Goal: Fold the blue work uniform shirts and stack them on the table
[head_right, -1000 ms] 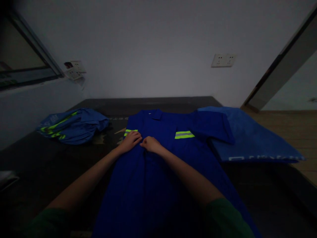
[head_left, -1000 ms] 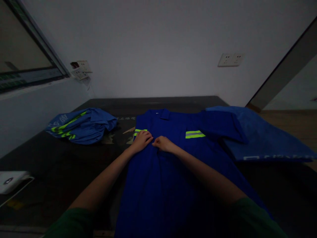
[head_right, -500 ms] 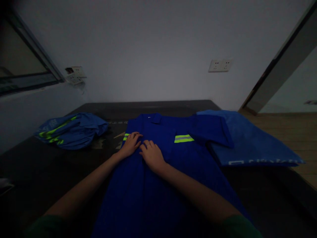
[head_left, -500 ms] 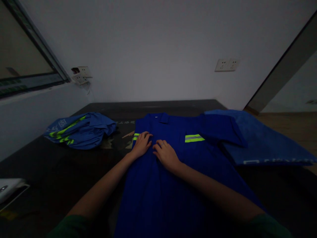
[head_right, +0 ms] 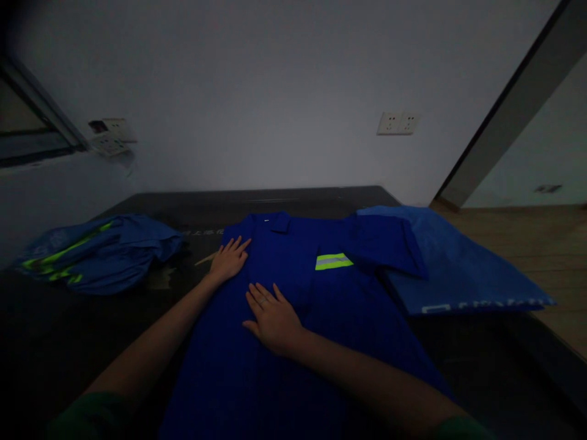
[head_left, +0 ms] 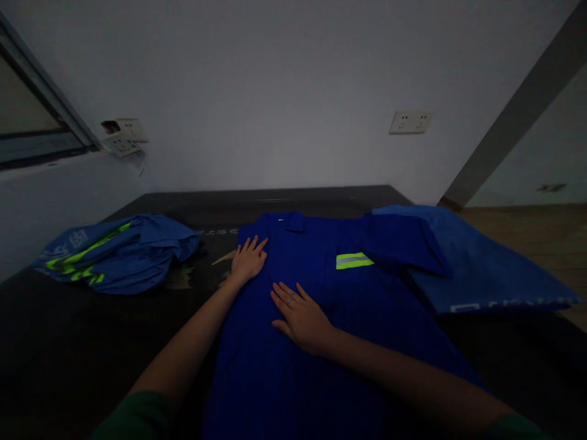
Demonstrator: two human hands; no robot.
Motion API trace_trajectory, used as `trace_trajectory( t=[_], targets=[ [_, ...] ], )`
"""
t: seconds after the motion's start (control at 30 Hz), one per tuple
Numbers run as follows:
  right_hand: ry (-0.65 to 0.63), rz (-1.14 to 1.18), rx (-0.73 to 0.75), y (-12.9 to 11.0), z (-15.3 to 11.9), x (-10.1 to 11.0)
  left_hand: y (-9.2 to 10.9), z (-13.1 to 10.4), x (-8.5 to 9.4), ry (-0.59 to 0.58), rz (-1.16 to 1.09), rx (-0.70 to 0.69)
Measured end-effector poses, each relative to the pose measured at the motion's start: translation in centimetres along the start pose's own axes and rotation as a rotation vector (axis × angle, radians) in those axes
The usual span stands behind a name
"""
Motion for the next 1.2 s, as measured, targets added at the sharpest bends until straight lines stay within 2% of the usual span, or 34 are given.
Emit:
trace_trajectory(
  t=[0.23,0.33,0.4,0.47,0.53,0.6,0.7,0.8,0.87,0.93,1.0,1.1,1.2],
  targets=[
    [-0.016,0.021,0.022,1.3,2.2,-0.5,-1.7,2.4,-1.1,-0.044,-0.006,0.046],
    [-0.011,0.020,0.023,1.6,2.9,-0.8,-1.9,2.9,-1.3,-0.028,-0.039,0.040],
    [-0.008,0.018,0.021,1.6,3.1,-0.8,-1.8,2.9,-0.5,0.052,-0.077,0.027],
    [0.008,0.021,0.010,1.4,2.7,-0.3,-1.4,2.7,1.2,0.187,-0.112,0.010],
    [0.032,0.038,-0.016,1.0,1.4,1.1,-0.5,2.2,3.2,0.307,-0.139,-0.024],
    [0.047,0.070,-0.047,0.4,-1.2,3.3,1.1,1.4,4.9,0.353,-0.162,-0.081],
    [0.042,0.130,-0.089,-1.2,-7.1,7.4,4.6,-0.9,6.4,0.341,-0.214,-0.194],
    [0.065,0.184,-0.189,-2.3,-13.7,11.2,8.9,-4.8,6.3,0.203,-0.276,-0.360],
    [0.133,0.222,-0.300,-2.3,-17.6,13.3,11.0,-7.6,5.7,0.089,-0.301,-0.437],
    [0.249,0.259,-0.430,-1.8,-21.2,14.9,12.0,-9.5,5.1,0.020,-0.299,-0.444],
    [0.400,0.265,-0.584,-0.8,-24.9,16.4,12.2,-10.2,4.6,-0.010,-0.284,-0.417],
    [0.594,0.209,-0.835,0.8,-30.8,17.9,12.3,-9.7,4.0,-0.006,-0.270,-0.394],
    [0.644,0.168,-1.007,1.6,-35.5,18.3,12.7,-8.5,3.4,0.000,-0.275,-0.393]
  ],
)
Point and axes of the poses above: each hand's wrist, its own z-axis towards the middle knuckle, its own x-axis out of the back of the hand, y = z × x, the point moved 8 cm from there along z, towards the middle knuckle, and after that the axes turned 14 degrees about y, right-handed, at the moved point
